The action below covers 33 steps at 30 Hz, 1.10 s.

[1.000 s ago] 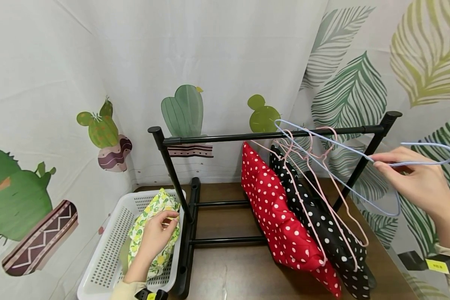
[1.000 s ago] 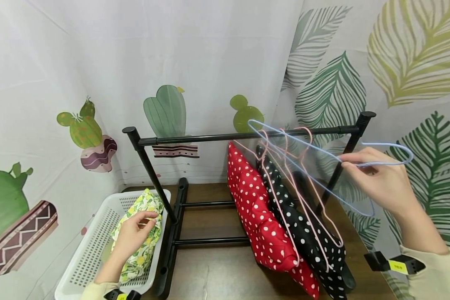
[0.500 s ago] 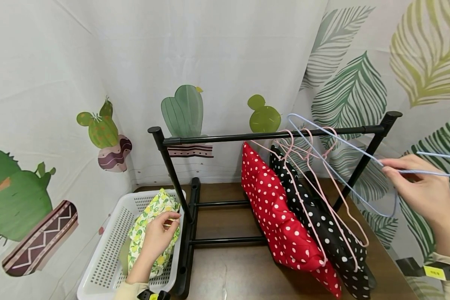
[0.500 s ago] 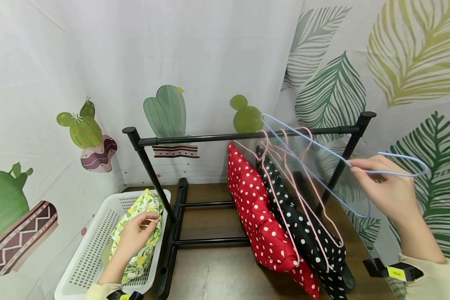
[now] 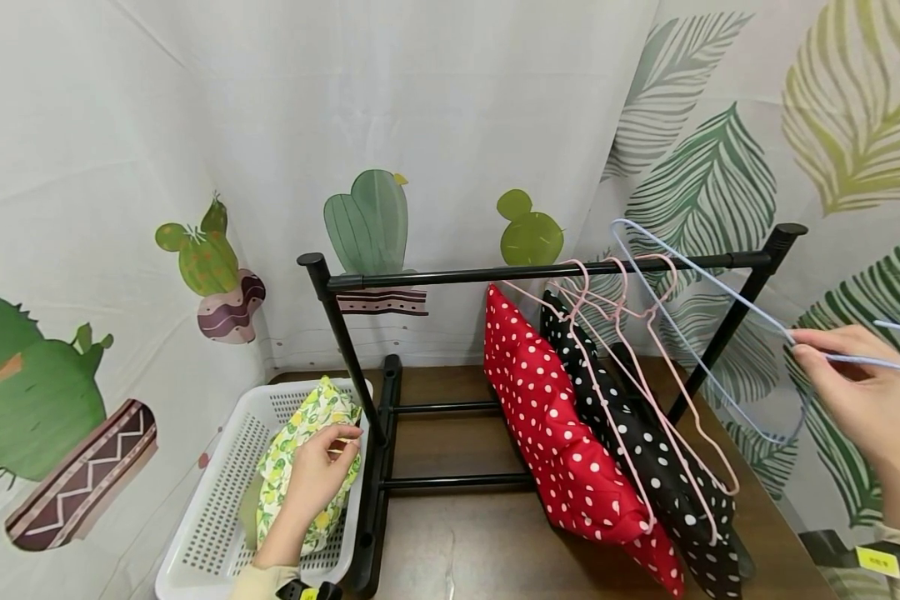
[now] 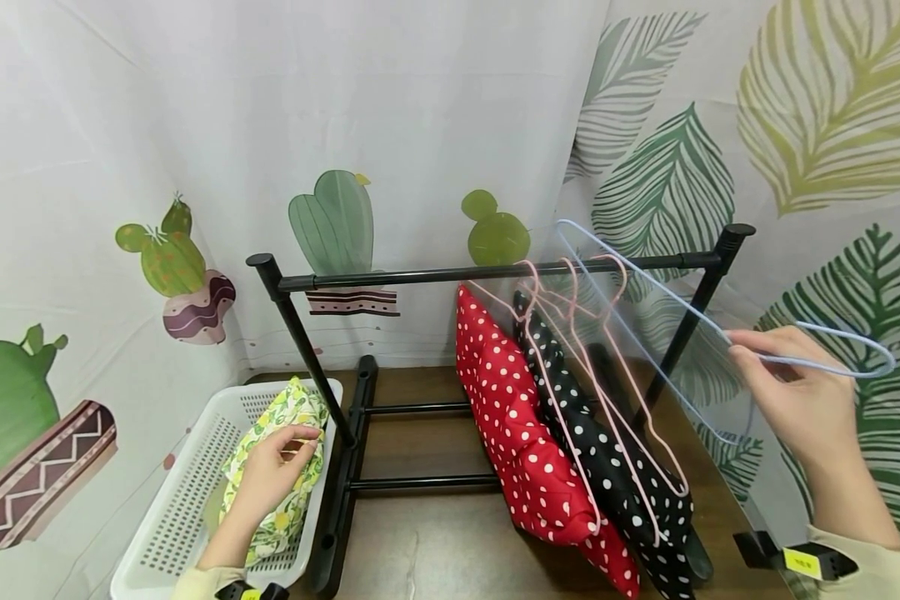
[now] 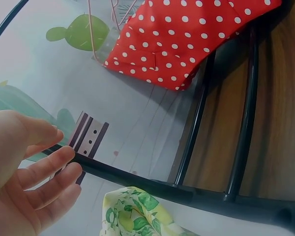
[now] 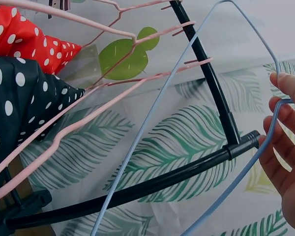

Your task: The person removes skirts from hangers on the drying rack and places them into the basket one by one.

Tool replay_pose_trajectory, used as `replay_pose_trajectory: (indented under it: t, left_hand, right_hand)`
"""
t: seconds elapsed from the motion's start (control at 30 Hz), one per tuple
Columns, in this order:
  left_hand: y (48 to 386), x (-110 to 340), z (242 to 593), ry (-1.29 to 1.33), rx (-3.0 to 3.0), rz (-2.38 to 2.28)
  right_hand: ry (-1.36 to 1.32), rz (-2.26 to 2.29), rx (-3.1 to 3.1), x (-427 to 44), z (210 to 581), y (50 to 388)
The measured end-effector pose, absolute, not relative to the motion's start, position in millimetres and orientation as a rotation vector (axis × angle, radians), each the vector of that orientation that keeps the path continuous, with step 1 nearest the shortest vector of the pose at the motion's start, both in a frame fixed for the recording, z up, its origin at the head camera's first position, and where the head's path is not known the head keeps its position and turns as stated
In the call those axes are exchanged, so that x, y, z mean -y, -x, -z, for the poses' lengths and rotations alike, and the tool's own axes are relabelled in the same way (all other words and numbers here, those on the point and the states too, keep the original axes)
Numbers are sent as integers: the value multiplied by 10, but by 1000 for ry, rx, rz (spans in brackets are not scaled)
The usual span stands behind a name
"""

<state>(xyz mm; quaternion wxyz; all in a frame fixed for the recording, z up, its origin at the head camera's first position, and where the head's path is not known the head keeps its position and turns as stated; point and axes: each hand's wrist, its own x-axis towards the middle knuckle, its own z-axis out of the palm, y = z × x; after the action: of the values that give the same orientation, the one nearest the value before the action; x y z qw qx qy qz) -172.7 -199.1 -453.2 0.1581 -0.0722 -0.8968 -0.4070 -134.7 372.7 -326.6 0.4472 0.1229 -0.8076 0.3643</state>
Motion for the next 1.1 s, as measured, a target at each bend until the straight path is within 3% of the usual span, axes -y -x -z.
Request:
replay_pose_trajectory:
  t: [0.33,0.8,1.1]
  left_hand:
    - [1733,1999,4558,221,2549,1179]
    - [1737,2000,4594,205,2557,1200]
    - [1736,1993,4597,184,2566,1196]
  right_hand:
    - [-220,-1034,1936,-3824,3363,1273]
    - [99,-1099,1948,-3897,3565,1186]
    - [117,-1087,1941,-3936,3716,1162]
